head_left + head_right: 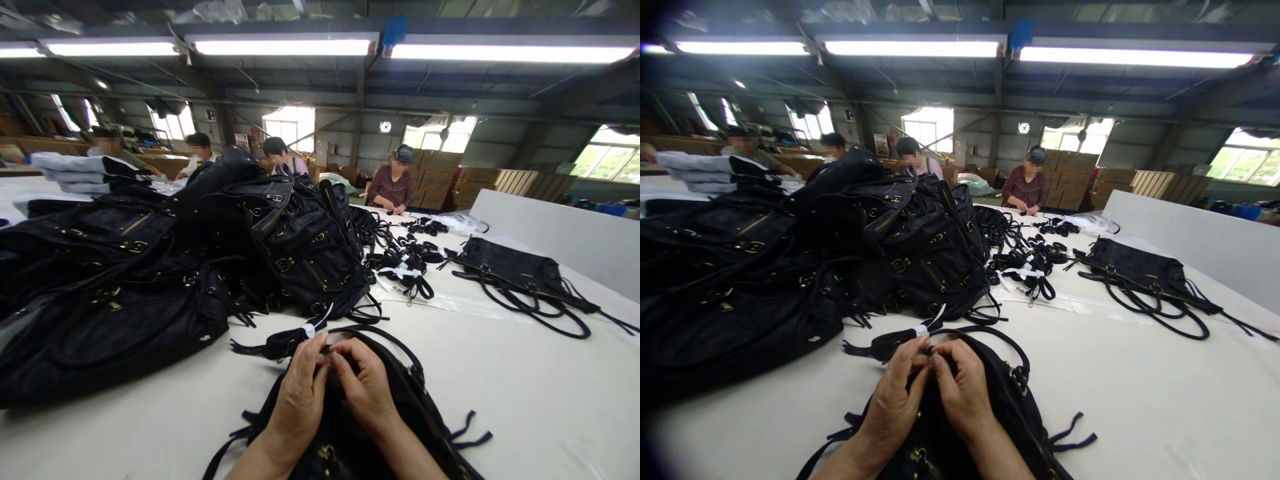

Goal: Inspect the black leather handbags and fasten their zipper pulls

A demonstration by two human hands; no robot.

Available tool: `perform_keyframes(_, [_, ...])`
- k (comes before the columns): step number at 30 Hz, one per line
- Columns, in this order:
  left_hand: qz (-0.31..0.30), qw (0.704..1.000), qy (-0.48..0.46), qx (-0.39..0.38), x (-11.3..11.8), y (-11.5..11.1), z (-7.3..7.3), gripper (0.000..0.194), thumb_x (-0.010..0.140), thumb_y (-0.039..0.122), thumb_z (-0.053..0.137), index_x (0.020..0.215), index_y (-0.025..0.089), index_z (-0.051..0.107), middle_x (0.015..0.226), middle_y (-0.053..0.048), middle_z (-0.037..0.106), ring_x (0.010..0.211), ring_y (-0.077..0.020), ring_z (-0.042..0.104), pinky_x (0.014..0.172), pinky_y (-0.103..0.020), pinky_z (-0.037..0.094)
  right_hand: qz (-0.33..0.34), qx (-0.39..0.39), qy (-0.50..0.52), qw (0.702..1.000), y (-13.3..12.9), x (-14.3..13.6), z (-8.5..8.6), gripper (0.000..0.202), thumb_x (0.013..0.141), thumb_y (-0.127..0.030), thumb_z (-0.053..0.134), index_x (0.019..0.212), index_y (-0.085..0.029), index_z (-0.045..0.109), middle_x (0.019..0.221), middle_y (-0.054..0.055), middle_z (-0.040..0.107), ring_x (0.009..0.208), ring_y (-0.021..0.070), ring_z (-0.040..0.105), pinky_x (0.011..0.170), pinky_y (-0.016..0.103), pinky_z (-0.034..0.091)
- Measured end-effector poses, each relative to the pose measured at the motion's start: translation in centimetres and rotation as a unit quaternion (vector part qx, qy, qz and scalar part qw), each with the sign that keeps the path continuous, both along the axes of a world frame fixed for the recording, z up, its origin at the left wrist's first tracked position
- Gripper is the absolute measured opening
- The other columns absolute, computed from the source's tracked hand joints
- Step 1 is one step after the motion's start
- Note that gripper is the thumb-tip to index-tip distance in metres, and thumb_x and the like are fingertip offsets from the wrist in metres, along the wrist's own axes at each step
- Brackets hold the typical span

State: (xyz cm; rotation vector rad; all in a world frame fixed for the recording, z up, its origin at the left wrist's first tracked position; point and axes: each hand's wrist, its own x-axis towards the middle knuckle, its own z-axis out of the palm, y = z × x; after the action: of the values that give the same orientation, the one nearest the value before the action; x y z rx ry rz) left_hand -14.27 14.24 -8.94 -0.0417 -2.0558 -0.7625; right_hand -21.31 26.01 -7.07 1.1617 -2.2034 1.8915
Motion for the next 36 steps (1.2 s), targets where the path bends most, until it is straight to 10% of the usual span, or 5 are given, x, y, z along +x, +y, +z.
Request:
perform_keyframes(21, [0.024, 0.999, -0.010, -0.042, 0.2, -0.4, 0.0, 0.015, 0.091, 0.010, 0.050, 0.093, 0.021, 0.060, 0.107, -0.005, 0.062, 0.104, -0.0174, 0.059, 0.093, -0.032, 0.051, 0.028, 0.004, 0.021, 0.999, 0.1, -0.3, -0.7, 0.020, 0.094, -0.031, 0.046, 0.081, -0.017, 0.053, 0.075, 0.000, 0.052, 0.069, 0.0133, 0.049, 0.066, 0.024, 0.038])
perform_keyframes(36, [0.013, 1.000, 0.007, 0.002, 0.4, -0.4, 0.3, 0.014, 0.090, 0.011, 0.055, 0.097, 0.022, 0.060, 0.087, 0.000, 0.061, 0.084, -0.0132, 0.058, 0.074, -0.025, 0.049, 0.056, -0.178, -0.357, 0.915, -0.7, -0.7, -1.8, 0.039, 0.059, -0.046, 0.085, 0.075, -0.015, 0.066, 0.063, 0.000, 0.059, 0.049, 0.0066, 0.042, 0.045, 0.016, 0.033])
